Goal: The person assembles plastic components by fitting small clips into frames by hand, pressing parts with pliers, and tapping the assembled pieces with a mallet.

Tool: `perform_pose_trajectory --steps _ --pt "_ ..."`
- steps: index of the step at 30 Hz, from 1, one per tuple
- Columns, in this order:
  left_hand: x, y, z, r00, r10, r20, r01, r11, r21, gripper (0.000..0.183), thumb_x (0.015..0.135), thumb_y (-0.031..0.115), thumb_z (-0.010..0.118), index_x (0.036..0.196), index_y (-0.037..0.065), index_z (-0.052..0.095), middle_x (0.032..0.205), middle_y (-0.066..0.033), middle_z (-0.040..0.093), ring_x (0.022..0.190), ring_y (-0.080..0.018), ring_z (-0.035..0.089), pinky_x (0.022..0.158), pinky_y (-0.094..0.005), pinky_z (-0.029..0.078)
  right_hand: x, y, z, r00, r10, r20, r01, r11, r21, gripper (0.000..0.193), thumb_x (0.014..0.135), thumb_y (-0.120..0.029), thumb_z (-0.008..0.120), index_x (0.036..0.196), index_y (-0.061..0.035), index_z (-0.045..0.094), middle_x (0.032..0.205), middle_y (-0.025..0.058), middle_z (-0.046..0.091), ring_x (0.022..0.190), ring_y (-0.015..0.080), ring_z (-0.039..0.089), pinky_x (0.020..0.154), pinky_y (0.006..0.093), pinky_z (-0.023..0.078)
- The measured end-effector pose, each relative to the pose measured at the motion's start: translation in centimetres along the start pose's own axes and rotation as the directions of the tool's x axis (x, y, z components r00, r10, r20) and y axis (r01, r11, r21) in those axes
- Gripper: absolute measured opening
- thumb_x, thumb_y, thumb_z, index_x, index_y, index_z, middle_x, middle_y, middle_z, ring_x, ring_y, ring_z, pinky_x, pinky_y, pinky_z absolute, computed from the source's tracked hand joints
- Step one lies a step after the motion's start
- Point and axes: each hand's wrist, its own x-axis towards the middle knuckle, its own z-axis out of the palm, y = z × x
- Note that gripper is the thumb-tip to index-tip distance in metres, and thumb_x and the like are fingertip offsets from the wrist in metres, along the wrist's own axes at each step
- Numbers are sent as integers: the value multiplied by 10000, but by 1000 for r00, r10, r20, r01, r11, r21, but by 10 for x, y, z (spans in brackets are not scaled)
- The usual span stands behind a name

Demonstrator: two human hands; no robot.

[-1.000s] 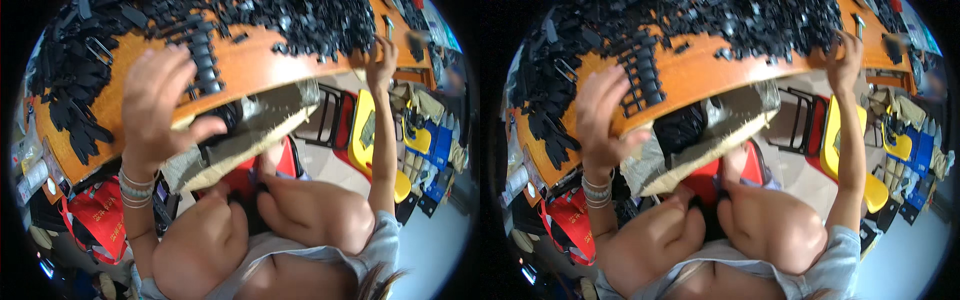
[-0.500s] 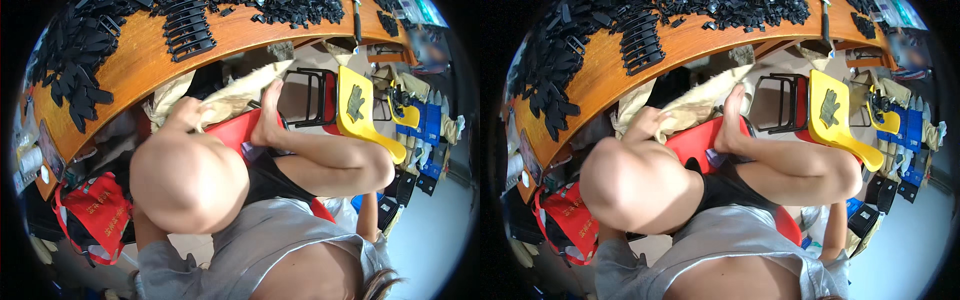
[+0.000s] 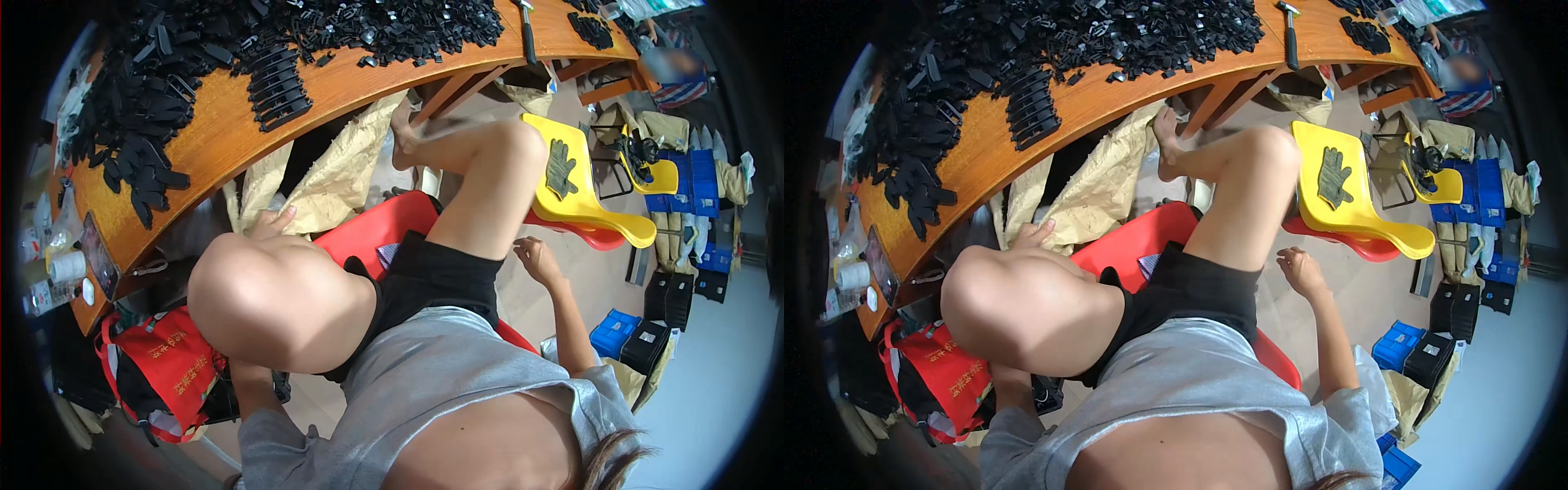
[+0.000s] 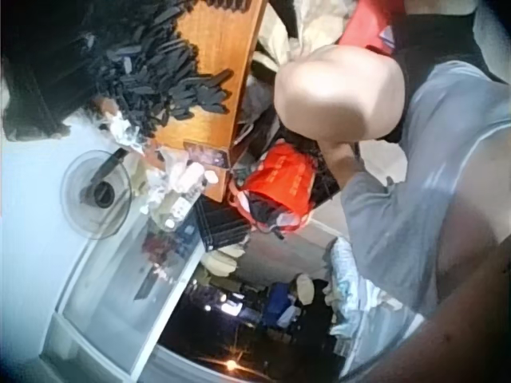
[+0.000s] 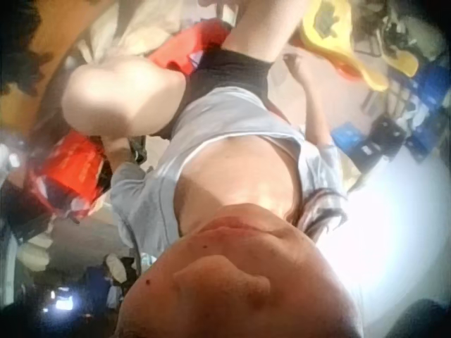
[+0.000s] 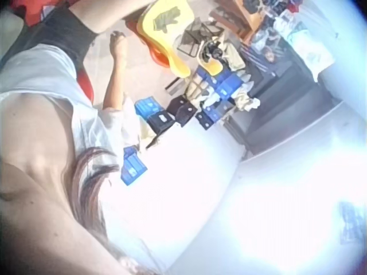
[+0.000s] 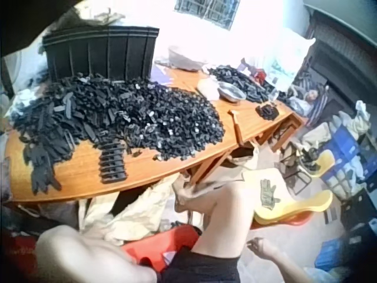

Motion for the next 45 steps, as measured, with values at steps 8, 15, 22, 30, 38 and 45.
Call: perform_pose_trajectory --steps 8,15,22,30,38,45 --pt "-32 -29 -31 980 -112 -163 87 984 -154 346 962 326 522 944 2 644 881 -140 636 835 -285 620 765 -403 461 43 -58 -15 933 -326 -156 334 942 30 153 876 -126 589 956 -16 658 924 158 644 835 363 629 727 432 507" --pt "-111 -54 -35 865 -323 -384 206 926 -315 354 973 329 508 993 -1 634 938 -123 633 873 -256 613 792 -379 459 87 -146 -26 607 -645 -464 743 667 44 131 816 -61 642 939 -17 641 936 128 608 858 312 600 751 397 490" --pt "-212 -62 -42 670 -487 -560 259 860 -439 367 983 333 494 1042 -5 624 996 -106 630 910 -227 607 820 -356 457 118 -192 24 442 -776 -451 879 475 45 186 814 -107 659 980 -24 658 1015 118 606 1006 272 564 889 398 420" --pt "-270 -81 -39 582 -529 -618 127 810 -573 386 994 337 478 1098 -10 612 1061 -87 626 953 -194 600 851 -330 455 129 -194 35 510 -822 -253 807 559 -190 165 838 -196 649 913 -53 682 904 63 651 874 209 602 872 359 420" --pt "-187 -116 -113 566 -534 -628 -50 738 -673 409 1006 341 462 1153 -14 601 1126 -68 622 996 -162 592 882 -303 452 115 -210 22 557 -676 -483 790 611 56 429 753 -109 701 1166 -77 588 1083 127 574 1016 271 549 894 386 414" --pt "-175 -137 -130 442 -305 -843 129 952 -277 230 961 165 558 1041 -32 645 1009 -88 639 939 -131 589 821 -271 469 116 -269 18 456 -840 -294 846 512 -151 519 763 -187 682 1251 -79 538 1000 112 576 996 263 551 1024 487 327"
